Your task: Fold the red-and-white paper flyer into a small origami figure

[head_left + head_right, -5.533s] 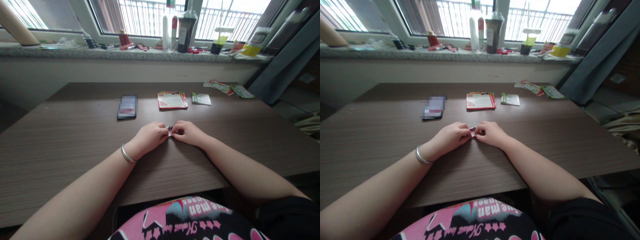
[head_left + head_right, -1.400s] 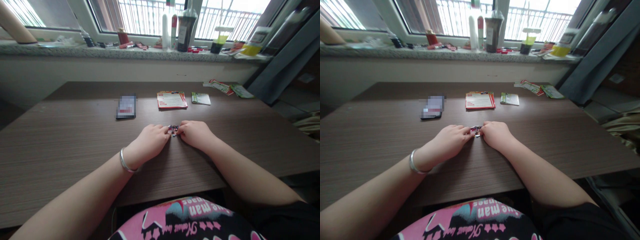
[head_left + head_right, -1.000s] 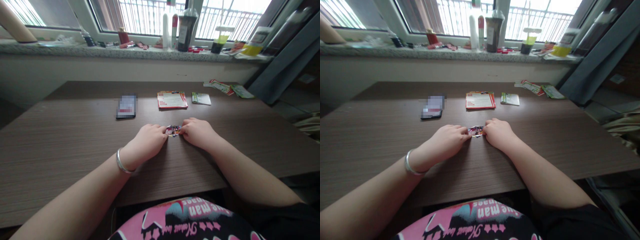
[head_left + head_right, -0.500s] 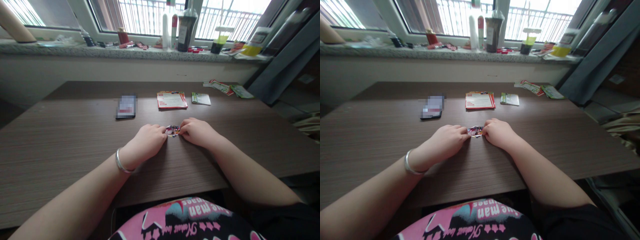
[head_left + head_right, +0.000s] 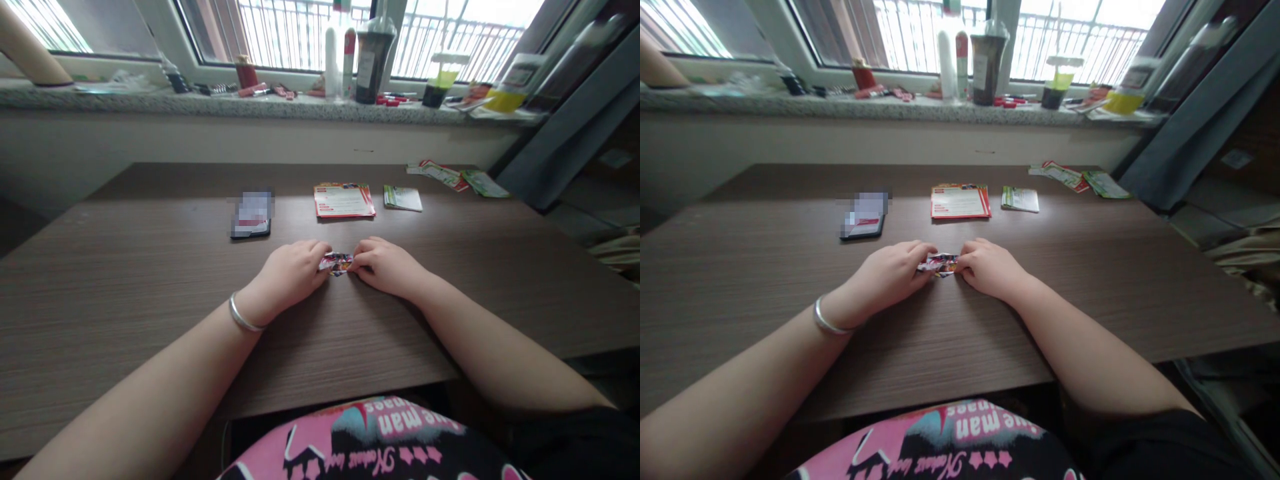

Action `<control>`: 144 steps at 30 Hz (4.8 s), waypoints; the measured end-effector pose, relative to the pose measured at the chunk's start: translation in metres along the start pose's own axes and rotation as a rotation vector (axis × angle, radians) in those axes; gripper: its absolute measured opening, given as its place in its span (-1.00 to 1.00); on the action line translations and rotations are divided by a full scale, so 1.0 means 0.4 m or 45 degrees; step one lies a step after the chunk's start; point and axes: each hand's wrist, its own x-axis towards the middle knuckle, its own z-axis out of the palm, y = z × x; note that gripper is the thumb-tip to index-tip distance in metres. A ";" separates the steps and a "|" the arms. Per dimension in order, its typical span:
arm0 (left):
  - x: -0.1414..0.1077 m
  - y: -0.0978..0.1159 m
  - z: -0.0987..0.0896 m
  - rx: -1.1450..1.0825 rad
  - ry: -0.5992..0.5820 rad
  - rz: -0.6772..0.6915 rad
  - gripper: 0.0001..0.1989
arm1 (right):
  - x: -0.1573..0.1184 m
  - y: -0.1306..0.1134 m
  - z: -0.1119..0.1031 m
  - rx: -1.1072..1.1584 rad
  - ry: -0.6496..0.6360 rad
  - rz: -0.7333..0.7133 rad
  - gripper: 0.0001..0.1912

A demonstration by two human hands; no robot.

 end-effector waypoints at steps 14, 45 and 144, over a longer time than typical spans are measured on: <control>0.000 -0.004 0.008 -0.026 -0.031 0.035 -0.70 | 0.008 -0.016 0.017 0.214 0.214 0.146 -0.78; 0.006 0.000 0.031 -0.274 0.161 0.042 -0.75 | 0.016 -0.012 0.025 0.433 0.292 0.138 -0.90; 0.000 0.027 0.028 -0.008 0.103 0.112 -0.81 | 0.001 -0.038 0.002 -0.196 0.044 -0.065 -0.75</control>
